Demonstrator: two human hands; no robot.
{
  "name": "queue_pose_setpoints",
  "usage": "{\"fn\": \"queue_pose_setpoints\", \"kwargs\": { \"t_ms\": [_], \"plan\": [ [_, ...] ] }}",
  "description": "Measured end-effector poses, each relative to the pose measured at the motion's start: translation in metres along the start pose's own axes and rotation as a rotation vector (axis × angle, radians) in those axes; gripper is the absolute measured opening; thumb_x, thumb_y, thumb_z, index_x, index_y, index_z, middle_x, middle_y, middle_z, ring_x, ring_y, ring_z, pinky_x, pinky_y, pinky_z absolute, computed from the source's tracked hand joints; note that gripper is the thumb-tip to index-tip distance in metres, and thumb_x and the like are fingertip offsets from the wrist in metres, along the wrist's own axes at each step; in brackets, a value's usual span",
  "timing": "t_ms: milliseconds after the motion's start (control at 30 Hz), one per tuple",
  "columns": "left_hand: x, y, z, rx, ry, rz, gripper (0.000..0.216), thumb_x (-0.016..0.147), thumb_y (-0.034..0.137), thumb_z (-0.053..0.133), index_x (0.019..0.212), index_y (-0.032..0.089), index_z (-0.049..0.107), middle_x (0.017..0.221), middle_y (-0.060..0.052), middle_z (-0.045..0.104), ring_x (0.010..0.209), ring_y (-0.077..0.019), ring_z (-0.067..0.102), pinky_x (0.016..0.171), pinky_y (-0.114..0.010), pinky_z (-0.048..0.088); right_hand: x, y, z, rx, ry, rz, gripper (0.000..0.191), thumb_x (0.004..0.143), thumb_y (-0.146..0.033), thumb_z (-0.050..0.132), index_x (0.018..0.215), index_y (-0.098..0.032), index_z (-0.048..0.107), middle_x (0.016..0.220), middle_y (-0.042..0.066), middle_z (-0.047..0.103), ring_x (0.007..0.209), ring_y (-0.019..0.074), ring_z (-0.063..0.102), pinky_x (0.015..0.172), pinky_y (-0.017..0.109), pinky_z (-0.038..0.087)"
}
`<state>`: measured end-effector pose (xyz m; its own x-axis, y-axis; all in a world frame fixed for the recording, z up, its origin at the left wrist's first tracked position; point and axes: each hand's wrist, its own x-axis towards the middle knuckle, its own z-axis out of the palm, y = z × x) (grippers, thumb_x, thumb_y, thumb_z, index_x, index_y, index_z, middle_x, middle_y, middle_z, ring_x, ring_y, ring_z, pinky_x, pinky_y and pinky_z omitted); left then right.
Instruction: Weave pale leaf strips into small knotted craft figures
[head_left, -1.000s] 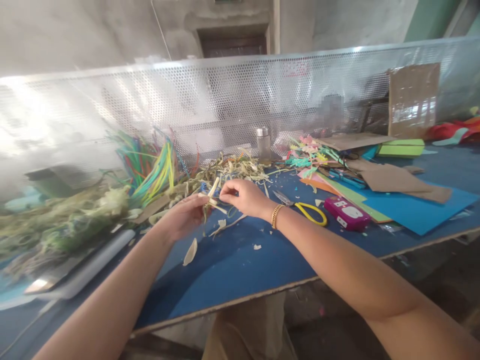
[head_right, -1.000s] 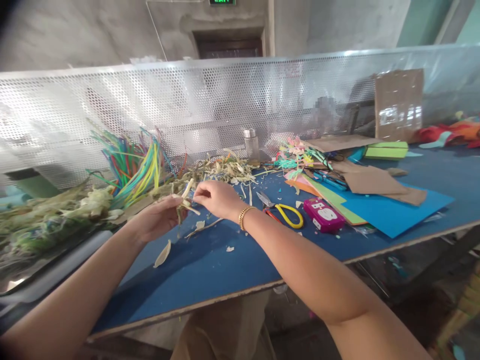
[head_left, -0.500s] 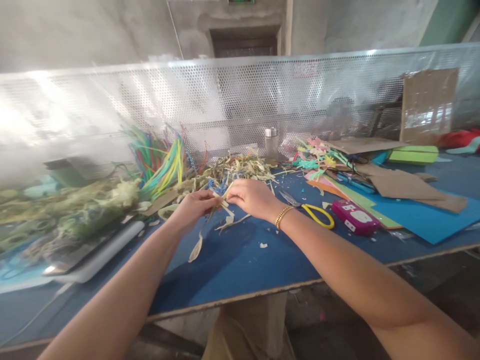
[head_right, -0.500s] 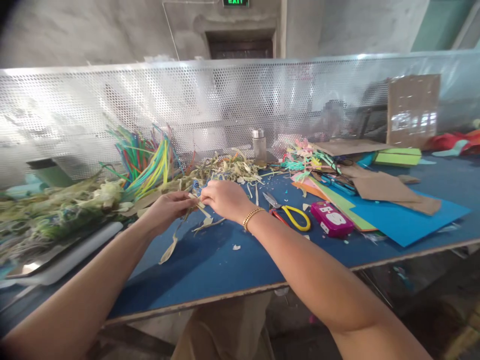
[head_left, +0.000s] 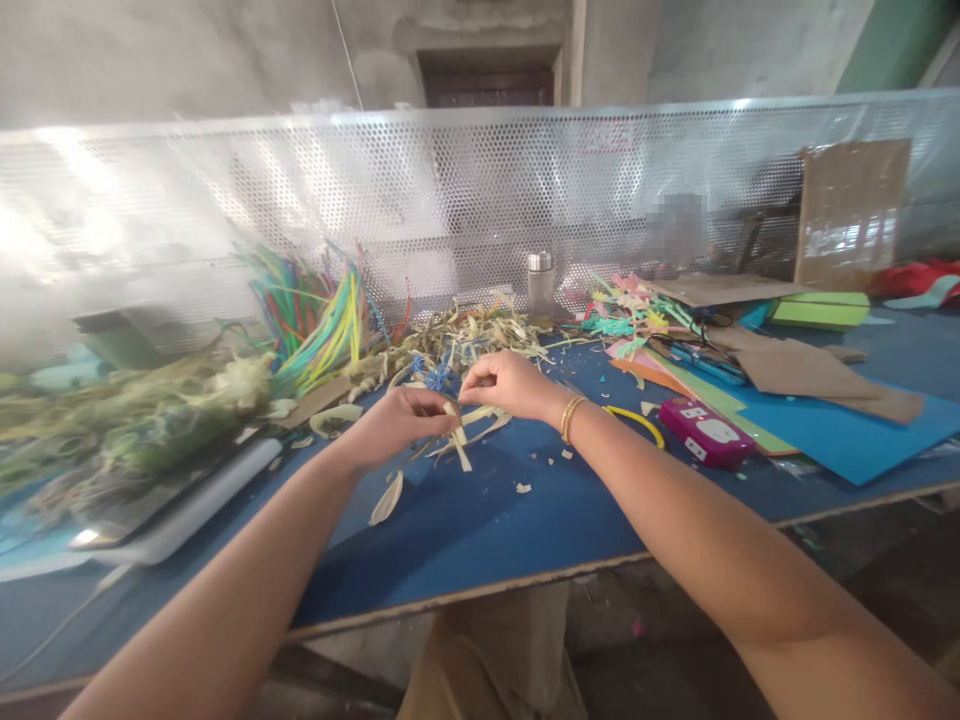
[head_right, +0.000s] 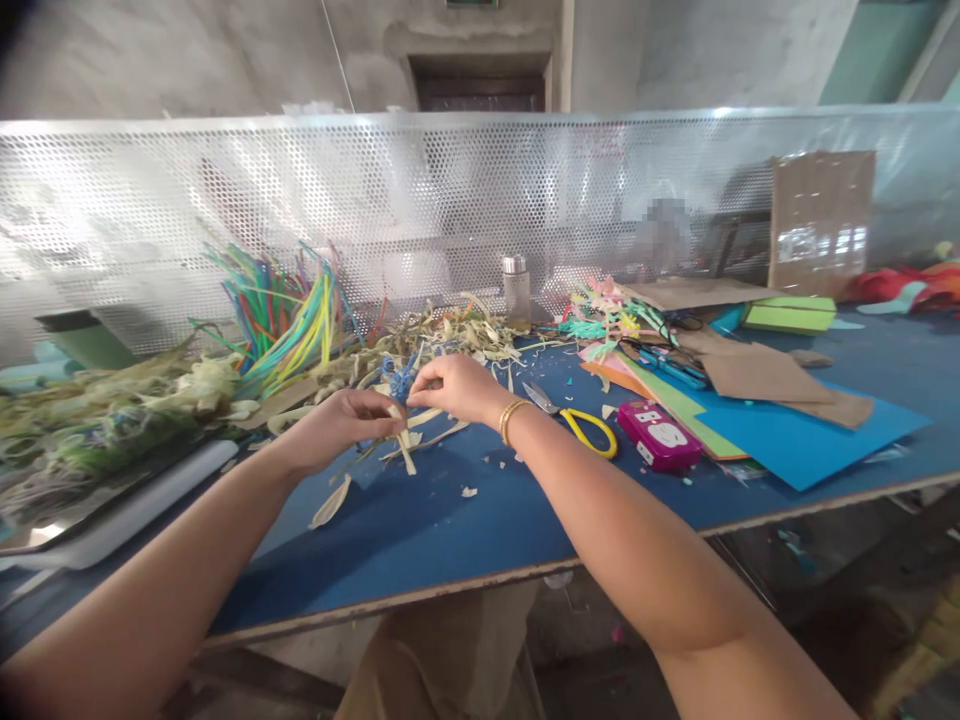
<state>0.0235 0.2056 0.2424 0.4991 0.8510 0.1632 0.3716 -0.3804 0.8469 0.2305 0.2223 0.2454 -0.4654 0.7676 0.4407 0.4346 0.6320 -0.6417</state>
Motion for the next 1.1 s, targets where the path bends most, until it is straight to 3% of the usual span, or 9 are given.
{"fn": "queue_pose_setpoints", "kwargs": {
  "t_ms": [133,233,333,467,533,633,833,933,1100],
  "plan": [
    [0.000,0.001,0.000,-0.164,0.039,0.032,0.018,0.066,0.035,0.078,0.069,0.017,0.073,0.062,-0.002,0.063,0.053,-0.0103,0.047,0.051,-0.023,0.035,-0.001,0.015,0.001,0.385,-0.126,0.212,0.022,0.072,-0.036,0.073,0.079,-0.015,0.070,0.065,-0.002,0.061,0.057,0.0077,0.045,0.056,0.023,0.035],
    [0.003,-0.002,0.001,-0.306,0.146,0.050,0.018,0.066,0.033,0.078,0.065,0.017,0.069,0.064,-0.002,0.062,0.056,-0.0104,0.050,0.054,-0.023,0.038,-0.002,0.014,0.009,0.460,-0.070,0.290,0.024,0.073,-0.038,0.072,0.081,-0.015,0.069,0.061,-0.003,0.057,0.051,0.0060,0.039,0.051,0.022,0.031],
    [0.007,-0.006,-0.001,-0.326,0.329,0.025,0.022,0.065,0.035,0.078,0.065,0.017,0.064,0.057,0.002,0.057,0.048,-0.0074,0.043,0.048,-0.022,0.033,-0.002,0.006,0.018,0.355,0.034,0.187,0.015,0.076,-0.031,0.069,0.077,-0.015,0.068,0.068,-0.001,0.061,0.057,0.0073,0.046,0.058,0.023,0.036],
    [0.009,-0.012,-0.005,-0.044,0.503,0.008,0.025,0.064,0.035,0.076,0.062,0.017,0.060,0.052,0.004,0.053,0.045,-0.0073,0.039,0.046,-0.021,0.029,-0.003,-0.008,0.023,0.011,0.127,0.013,0.013,0.081,-0.026,0.065,0.074,-0.016,0.068,0.066,-0.002,0.057,0.059,0.0085,0.044,0.061,0.026,0.034],
    [0.008,-0.012,-0.006,0.148,0.493,0.035,0.023,0.064,0.034,0.074,0.060,0.017,0.060,0.053,0.003,0.055,0.047,-0.0084,0.042,0.046,-0.021,0.030,-0.004,-0.012,0.023,-0.091,0.152,-0.046,0.014,0.083,-0.026,0.063,0.075,-0.016,0.068,0.069,-0.001,0.057,0.063,0.0092,0.045,0.063,0.026,0.033],
    [0.006,-0.009,-0.003,0.295,0.355,0.110,0.017,0.066,0.032,0.072,0.061,0.017,0.065,0.056,0.001,0.059,0.051,-0.0106,0.047,0.049,-0.022,0.033,-0.002,-0.011,0.020,-0.132,0.148,-0.081,0.013,0.084,-0.025,0.063,0.075,-0.017,0.068,0.072,-0.001,0.056,0.067,0.0096,0.046,0.065,0.026,0.034],
    [0.002,0.000,0.001,0.083,0.100,0.168,0.016,0.070,0.033,0.072,0.072,0.017,0.074,0.067,-0.003,0.065,0.057,-0.0127,0.052,0.055,-0.024,0.038,0.000,0.004,0.008,0.101,0.084,0.053,0.019,0.076,-0.035,0.071,0.074,-0.016,0.070,0.066,-0.002,0.057,0.061,0.0089,0.046,0.060,0.025,0.034],
    [0.001,-0.001,0.002,-0.075,0.108,0.114,0.019,0.069,0.035,0.075,0.073,0.016,0.073,0.065,-0.002,0.063,0.054,-0.0110,0.047,0.052,-0.024,0.034,0.000,0.009,0.009,0.411,-0.008,0.228,0.022,0.072,-0.036,0.074,0.074,-0.015,0.068,0.060,-0.004,0.056,0.053,0.0065,0.041,0.053,0.022,0.031],
    [0.006,-0.008,0.006,-0.346,0.252,0.109,0.017,0.067,0.032,0.077,0.069,0.017,0.069,0.061,0.002,0.056,0.052,-0.0076,0.042,0.051,-0.022,0.032,0.001,0.009,0.021,0.794,0.020,0.442,0.012,0.074,-0.026,0.071,0.079,-0.017,0.065,0.049,-0.010,0.038,0.041,0.0037,0.021,0.040,0.020,0.015]
  ]
}}
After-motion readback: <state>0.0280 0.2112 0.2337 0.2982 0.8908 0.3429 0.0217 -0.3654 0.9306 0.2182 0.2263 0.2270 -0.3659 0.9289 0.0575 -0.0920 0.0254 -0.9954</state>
